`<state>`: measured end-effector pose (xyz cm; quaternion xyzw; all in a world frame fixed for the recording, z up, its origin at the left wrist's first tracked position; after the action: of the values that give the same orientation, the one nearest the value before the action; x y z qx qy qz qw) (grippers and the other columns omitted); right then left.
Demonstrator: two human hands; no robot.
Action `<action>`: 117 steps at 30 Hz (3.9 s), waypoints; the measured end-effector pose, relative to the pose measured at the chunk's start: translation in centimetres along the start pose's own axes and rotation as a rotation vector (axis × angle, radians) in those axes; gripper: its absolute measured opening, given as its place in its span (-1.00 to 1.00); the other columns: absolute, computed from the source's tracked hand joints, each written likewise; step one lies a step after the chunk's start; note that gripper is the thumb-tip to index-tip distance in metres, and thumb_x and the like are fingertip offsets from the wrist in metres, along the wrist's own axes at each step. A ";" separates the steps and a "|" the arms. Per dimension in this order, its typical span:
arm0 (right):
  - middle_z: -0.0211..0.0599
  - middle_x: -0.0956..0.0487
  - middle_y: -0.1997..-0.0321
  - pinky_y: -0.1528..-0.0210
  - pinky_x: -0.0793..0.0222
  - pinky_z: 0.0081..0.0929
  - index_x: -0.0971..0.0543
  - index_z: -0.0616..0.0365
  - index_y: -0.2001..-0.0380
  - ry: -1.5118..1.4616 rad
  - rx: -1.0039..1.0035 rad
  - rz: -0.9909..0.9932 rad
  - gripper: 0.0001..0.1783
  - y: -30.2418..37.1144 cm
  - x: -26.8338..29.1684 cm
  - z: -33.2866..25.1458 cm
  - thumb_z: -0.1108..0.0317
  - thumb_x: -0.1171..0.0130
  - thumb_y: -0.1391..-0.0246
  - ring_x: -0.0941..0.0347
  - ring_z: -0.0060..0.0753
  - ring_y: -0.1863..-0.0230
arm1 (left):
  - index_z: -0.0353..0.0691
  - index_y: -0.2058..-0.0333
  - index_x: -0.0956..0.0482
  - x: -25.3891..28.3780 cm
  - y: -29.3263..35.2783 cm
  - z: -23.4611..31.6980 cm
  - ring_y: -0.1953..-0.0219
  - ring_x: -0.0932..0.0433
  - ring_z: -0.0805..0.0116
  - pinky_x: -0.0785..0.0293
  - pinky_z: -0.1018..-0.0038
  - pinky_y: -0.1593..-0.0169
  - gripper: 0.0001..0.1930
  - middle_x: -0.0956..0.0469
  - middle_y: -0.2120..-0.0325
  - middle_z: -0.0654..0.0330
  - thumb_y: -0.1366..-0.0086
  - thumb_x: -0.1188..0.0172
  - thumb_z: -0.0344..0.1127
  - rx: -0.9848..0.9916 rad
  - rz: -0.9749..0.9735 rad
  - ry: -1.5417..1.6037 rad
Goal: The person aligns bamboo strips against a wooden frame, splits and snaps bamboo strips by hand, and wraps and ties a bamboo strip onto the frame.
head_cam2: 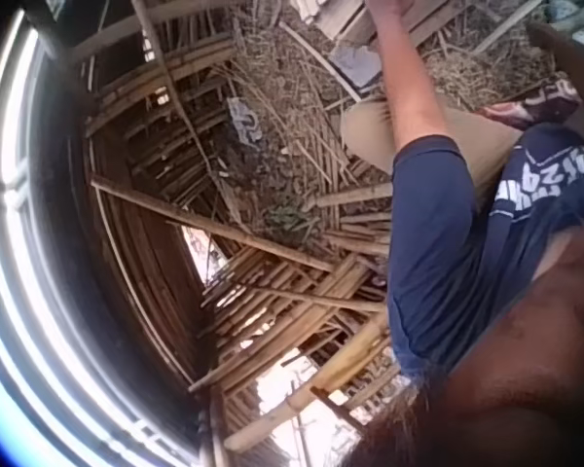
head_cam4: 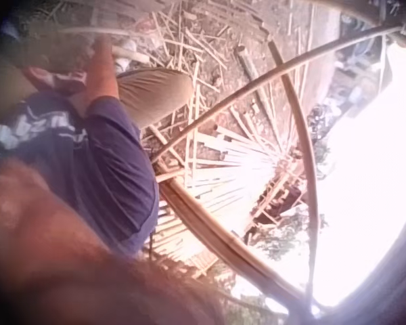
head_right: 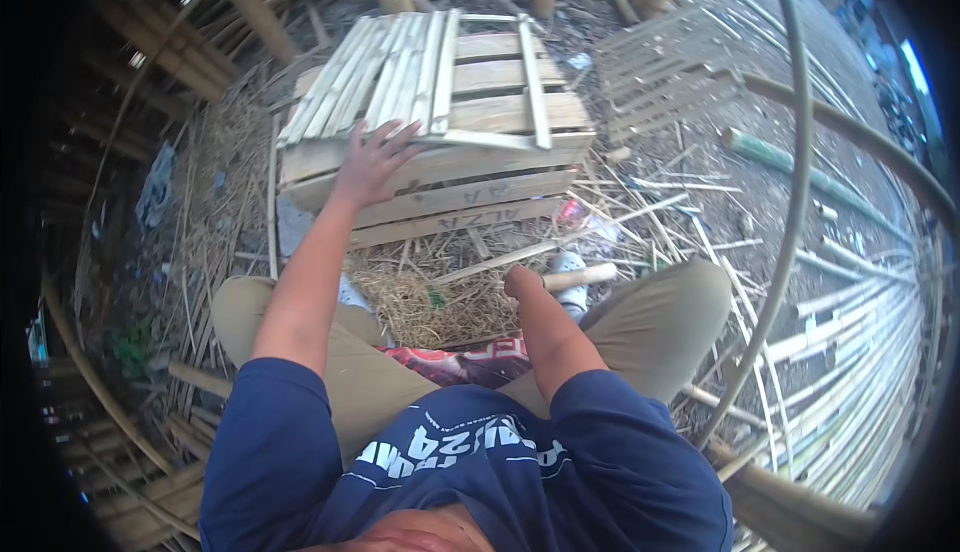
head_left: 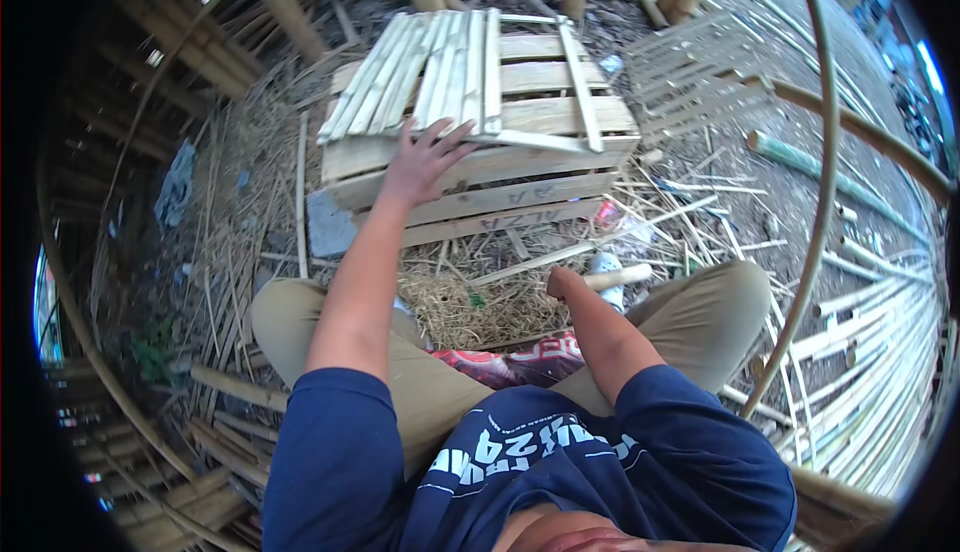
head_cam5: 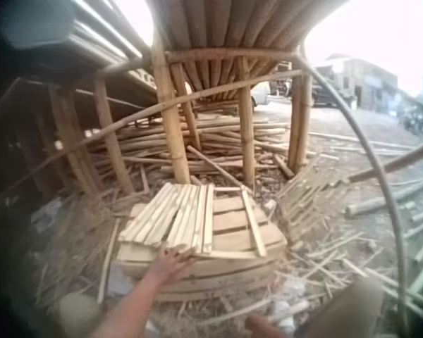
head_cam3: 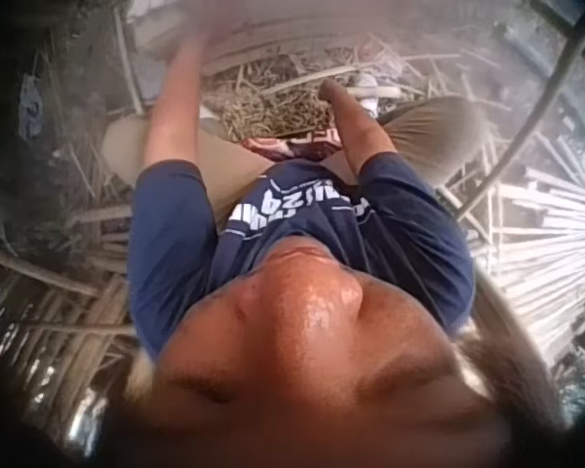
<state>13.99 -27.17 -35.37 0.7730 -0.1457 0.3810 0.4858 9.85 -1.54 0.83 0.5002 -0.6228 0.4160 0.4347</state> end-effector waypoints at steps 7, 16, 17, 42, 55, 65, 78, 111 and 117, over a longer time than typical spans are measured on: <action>-0.26 -0.63 0.43 0.35 -0.55 -0.31 -0.63 0.22 0.32 0.163 0.052 -0.744 -0.71 4.1 3.3 3.2 0.17 -0.28 -0.16 -0.55 -0.34 0.44 | 0.32 -0.25 -0.37 -4.8 7.4 3.1 -0.44 0.02 0.29 -0.02 -0.30 -0.35 -0.15 0.06 -0.46 0.49 0.11 -0.49 -0.13 0.025 0.227 -0.190; -0.34 -0.58 0.49 0.41 -0.50 -0.40 -0.62 0.22 0.29 -0.159 0.033 0.066 -0.55 18.1 37.0 5.1 -0.01 -0.10 -0.33 -0.49 -0.43 0.50 | 0.22 -0.24 -0.44 0.1 6.6 5.9 -0.49 0.03 0.12 0.40 -0.39 -0.40 -0.35 -0.10 -0.44 0.28 -0.11 -0.31 -0.15 0.137 0.331 0.173; -0.31 -0.60 0.47 0.39 -0.50 -0.37 -0.64 0.23 0.36 -0.316 0.102 0.284 -0.55 20.2 40.5 6.2 0.04 -0.06 -0.36 -0.51 -0.41 0.47 | 0.22 -0.24 -0.44 0.4 5.9 6.7 -0.49 0.03 0.12 0.40 -0.39 -0.40 -0.35 -0.10 -0.44 0.28 -0.11 -0.31 -0.15 0.117 0.329 0.177; 0.02 -0.54 -0.14 -0.04 -0.47 -0.13 -0.32 0.24 -0.28 -2.105 -0.475 0.578 -0.28 12.1 12.6 31.2 -0.08 -0.05 -0.24 -0.55 -0.09 0.00 | 0.04 -0.49 0.11 -6.9 -18.5 42.3 -0.44 -0.17 0.03 0.12 -0.28 -0.42 -0.08 0.13 -0.51 0.10 -0.17 -0.10 -0.23 -0.454 -1.354 0.251; -0.09 -0.43 -0.24 -0.41 -0.10 0.13 -0.39 0.04 -0.23 0.137 -0.168 0.739 -0.31 -5.0 19.9 31.0 0.40 -0.27 0.06 -0.27 -0.05 -0.35 | -0.02 -0.48 0.05 -3.6 -24.8 41.3 -0.42 -0.19 0.00 0.21 -0.31 -0.44 -0.30 -0.10 -0.44 0.04 -0.42 0.10 -0.12 -0.129 -1.040 0.539; -0.38 -0.61 0.20 -0.47 -0.04 -0.09 -0.75 -0.17 0.30 0.164 0.022 0.536 -0.81 -5.0 20.4 35.2 0.27 -0.29 0.05 -0.43 -0.22 -0.12 | -0.06 -0.49 0.08 -6.3 -25.2 41.8 -0.41 -0.26 0.09 0.19 -0.26 -0.44 -0.11 -0.22 -0.40 0.07 -0.16 -0.05 -0.28 -0.063 -1.073 0.633; -0.07 -0.64 -0.01 -0.22 -0.33 0.12 -0.66 0.10 0.09 -0.258 -0.820 0.407 -0.64 5.2 14.6 50.3 0.21 -0.26 -0.05 -0.55 0.01 -0.11 | -0.14 -0.44 -0.08 -5.2 -25.8 43.0 -0.32 -0.37 0.00 -0.23 0.16 -0.39 -0.22 -0.34 -0.30 -0.08 -0.28 -0.08 -0.09 -0.149 -1.059 0.651; -0.37 -0.58 0.24 -0.20 -0.20 0.05 -0.65 -0.06 0.12 0.032 -0.743 1.664 -0.75 19.8 20.9 47.3 0.33 -0.26 -0.09 -0.47 -0.23 0.09 | -0.19 -0.45 -0.02 -6.6 -26.0 44.7 -0.45 -0.12 0.00 -0.04 0.23 -0.47 -0.24 -0.13 -0.42 -0.06 -0.43 0.00 0.06 -0.215 -1.072 0.698; -0.54 -0.64 0.32 -0.19 -0.14 -0.08 -0.66 -0.13 0.15 0.127 -0.450 1.601 -0.81 18.4 28.1 39.2 0.26 -0.28 -0.13 -0.54 -0.42 0.22 | -0.18 -0.44 -0.05 -5.6 -26.2 44.4 -0.40 -0.24 -0.01 -0.15 0.17 -0.43 -0.29 -0.21 -0.38 -0.07 -0.43 0.02 -0.02 -0.213 -1.046 0.687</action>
<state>39.33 -65.87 -12.37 0.2971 -0.6961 0.6160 0.2182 30.75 -46.40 -14.55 0.5304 -0.1590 0.2208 0.8029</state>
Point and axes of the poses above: each hand's wrist, its own y-axis away from the middle knuckle, its own x-axis out of the back of the hand, z = x × y, the point moved 10 cm from there along -y, towards the middle knuckle
